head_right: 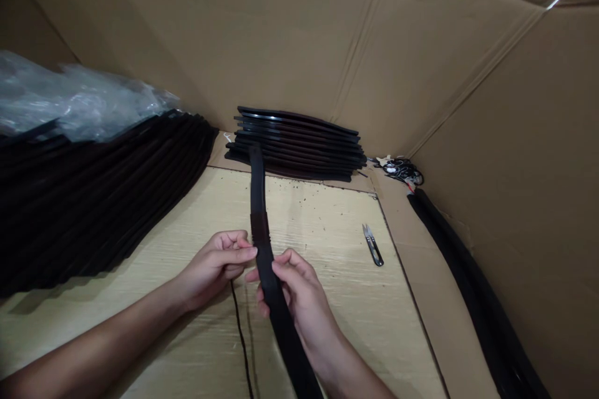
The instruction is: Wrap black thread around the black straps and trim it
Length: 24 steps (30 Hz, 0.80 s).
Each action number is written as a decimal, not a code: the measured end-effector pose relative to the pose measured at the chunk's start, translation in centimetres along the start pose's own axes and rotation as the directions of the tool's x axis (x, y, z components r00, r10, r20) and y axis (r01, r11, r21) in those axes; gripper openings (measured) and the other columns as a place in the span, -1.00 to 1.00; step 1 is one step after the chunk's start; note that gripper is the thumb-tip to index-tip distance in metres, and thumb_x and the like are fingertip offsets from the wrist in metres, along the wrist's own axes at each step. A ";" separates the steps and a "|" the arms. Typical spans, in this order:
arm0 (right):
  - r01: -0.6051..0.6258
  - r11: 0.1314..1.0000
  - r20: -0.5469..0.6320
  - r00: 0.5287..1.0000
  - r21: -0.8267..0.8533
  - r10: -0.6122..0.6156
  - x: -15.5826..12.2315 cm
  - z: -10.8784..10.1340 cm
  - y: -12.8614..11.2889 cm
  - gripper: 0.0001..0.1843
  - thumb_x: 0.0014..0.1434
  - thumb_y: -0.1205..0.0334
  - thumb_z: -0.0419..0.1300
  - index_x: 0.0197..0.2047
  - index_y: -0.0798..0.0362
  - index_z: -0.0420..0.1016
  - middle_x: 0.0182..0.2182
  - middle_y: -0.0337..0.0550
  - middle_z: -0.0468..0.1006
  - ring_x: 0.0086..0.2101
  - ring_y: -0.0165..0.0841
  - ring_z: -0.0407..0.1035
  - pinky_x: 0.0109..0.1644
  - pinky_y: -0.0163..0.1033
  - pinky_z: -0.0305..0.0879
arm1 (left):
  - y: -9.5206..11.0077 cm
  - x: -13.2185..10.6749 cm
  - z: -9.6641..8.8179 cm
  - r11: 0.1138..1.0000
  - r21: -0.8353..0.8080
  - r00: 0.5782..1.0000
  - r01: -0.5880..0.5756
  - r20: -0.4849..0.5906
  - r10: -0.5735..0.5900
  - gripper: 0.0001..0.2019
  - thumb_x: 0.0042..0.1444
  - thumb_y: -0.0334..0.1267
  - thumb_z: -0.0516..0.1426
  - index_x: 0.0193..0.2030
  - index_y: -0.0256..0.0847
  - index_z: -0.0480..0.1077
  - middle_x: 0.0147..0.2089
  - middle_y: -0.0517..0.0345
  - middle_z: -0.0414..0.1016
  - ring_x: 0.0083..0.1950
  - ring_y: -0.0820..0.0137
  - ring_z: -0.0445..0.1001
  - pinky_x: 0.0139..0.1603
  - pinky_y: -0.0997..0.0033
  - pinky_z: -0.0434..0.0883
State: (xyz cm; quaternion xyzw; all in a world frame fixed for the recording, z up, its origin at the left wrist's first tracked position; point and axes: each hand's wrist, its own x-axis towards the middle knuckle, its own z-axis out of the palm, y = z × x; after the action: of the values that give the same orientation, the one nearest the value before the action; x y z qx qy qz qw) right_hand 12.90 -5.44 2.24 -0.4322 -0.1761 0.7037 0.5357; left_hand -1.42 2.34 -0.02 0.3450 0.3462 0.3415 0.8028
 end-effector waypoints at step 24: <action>0.029 0.999 0.010 1.000 0.027 -0.029 0.3 -0.1 -0.1 -0.71 0.02 0.10 0.36 -0.36 0.10 0.38 -0.47 -0.07 0.60 -0.61 -0.50 0.30 -0.63 -0.46 0.09 | -0.5 0.1 0.2 0.999 0.042 0.999 -0.035 -0.034 0.036 -0.61 -0.27 -0.20 0.42 -0.55 -0.27 0.27 -0.72 0.37 0.23 -0.70 0.71 -0.10 -0.66 0.57 -0.22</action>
State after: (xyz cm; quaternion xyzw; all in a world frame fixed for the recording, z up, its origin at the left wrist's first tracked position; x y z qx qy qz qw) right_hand 13.02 -5.17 2.19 -0.4187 -0.1759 0.7004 0.5506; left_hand -1.06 2.05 -0.29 0.3616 0.3609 0.3544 0.7832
